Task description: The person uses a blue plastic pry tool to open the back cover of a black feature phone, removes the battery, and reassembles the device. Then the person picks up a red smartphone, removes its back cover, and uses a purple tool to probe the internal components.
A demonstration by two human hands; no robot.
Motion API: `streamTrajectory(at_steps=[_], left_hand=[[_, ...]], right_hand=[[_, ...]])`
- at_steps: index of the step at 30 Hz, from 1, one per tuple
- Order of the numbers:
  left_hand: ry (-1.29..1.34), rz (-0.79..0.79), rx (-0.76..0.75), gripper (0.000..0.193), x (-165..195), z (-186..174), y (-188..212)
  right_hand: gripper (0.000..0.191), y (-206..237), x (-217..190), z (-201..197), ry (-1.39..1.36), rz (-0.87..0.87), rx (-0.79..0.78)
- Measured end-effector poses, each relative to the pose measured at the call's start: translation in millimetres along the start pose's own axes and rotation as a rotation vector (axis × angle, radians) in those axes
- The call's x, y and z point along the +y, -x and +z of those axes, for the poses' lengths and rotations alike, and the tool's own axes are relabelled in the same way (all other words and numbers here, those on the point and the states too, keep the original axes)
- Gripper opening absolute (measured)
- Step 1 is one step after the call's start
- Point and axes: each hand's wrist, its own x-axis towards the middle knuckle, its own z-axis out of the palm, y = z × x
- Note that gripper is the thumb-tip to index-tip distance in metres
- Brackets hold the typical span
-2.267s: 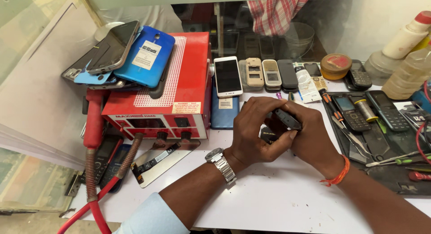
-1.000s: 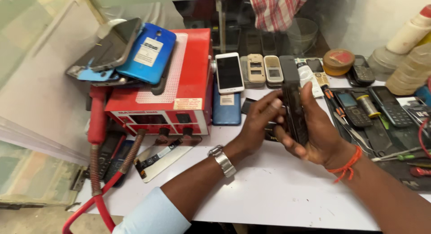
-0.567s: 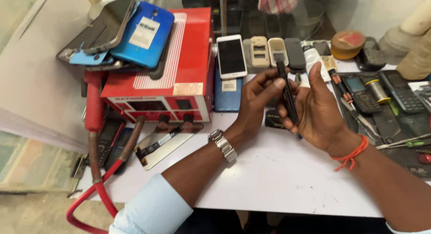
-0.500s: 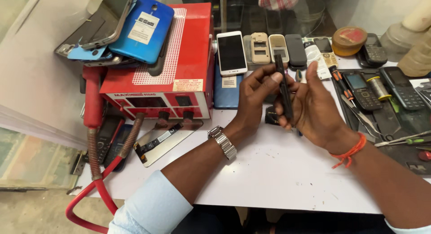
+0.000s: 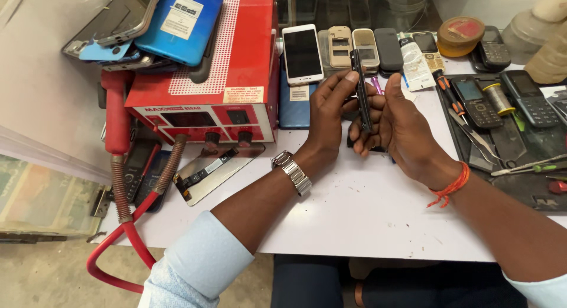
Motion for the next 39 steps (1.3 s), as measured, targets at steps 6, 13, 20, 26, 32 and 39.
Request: streamTrajectory(at_steps=[6,13,20,26,32,39], left_hand=[[-0.036,-0.013,0.022,0.038,-3.4,-1.6,-1.3],[-0.054,-0.026,0.044,0.042,-2.7,-0.1,0.3],[-0.05,-0.037,0.036,0.042,-3.3,-0.5,0.3],[-0.126,0.109,0.057,0.043,-9.4,1.9,-3.1],[-0.113,0.246,0.057,0.048,-10.4,5.9,2.5],[-0.346,0.192,0.237,0.039,-12.9,6.0,-3.0]], right_hand=[[0.09,-1.4,1.5,-1.8,0.002,-0.001,-0.003],[0.091,-1.9,3.5,-2.2,0.003,-0.003,0.0],[0.091,-2.8,4.0,-0.8,0.009,0.015,0.01],[0.093,-1.9,1.8,-2.9,0.019,0.013,0.021],[0.077,7.1,-11.0,-4.6,0.082,-0.102,0.082],[0.061,5.9,-13.8,4.7,0.057,-0.106,0.146]])
